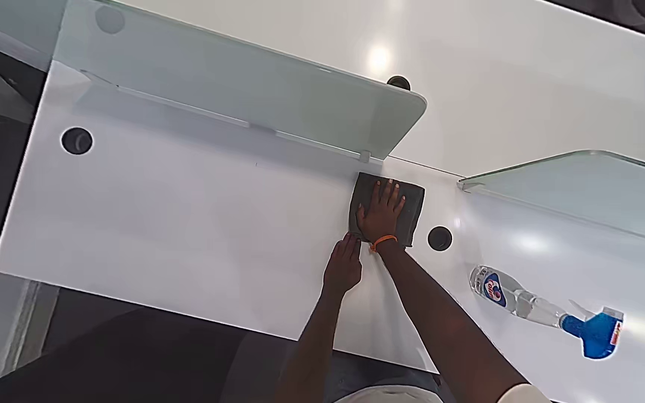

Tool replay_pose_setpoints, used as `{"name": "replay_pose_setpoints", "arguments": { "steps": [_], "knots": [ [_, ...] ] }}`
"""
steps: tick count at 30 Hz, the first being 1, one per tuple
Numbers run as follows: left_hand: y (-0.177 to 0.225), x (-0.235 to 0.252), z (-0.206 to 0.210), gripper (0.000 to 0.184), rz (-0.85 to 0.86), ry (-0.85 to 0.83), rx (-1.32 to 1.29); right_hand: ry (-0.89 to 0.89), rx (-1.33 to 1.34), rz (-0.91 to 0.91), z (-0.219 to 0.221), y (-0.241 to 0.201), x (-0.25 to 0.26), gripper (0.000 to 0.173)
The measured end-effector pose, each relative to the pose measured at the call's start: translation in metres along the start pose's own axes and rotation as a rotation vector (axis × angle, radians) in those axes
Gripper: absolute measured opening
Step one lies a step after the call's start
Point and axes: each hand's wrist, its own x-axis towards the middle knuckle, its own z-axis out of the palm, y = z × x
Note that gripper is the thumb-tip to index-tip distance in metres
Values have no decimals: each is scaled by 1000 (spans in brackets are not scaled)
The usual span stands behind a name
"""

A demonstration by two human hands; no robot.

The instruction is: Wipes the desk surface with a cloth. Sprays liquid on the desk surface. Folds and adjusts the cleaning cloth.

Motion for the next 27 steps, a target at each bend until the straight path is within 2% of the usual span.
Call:
{"name": "replay_pose_setpoints", "arguments": {
  "steps": [6, 11, 24, 27],
  "knots": [
    [1, 1, -2, 58, -3, -29, -22, 10, 62, 42, -4, -30, 23, 86],
    [0, 2, -1, 56, -3, -31, -26, 38, 10, 52, -3, -46, 51, 82],
    [-4, 0, 1, 55, 8, -35, -75, 149, 185, -150, -1, -28, 61, 65],
    [-4, 1, 2, 55, 10, -17, -90, 157, 216, -255, 2, -22, 59, 60]
  ]
}}
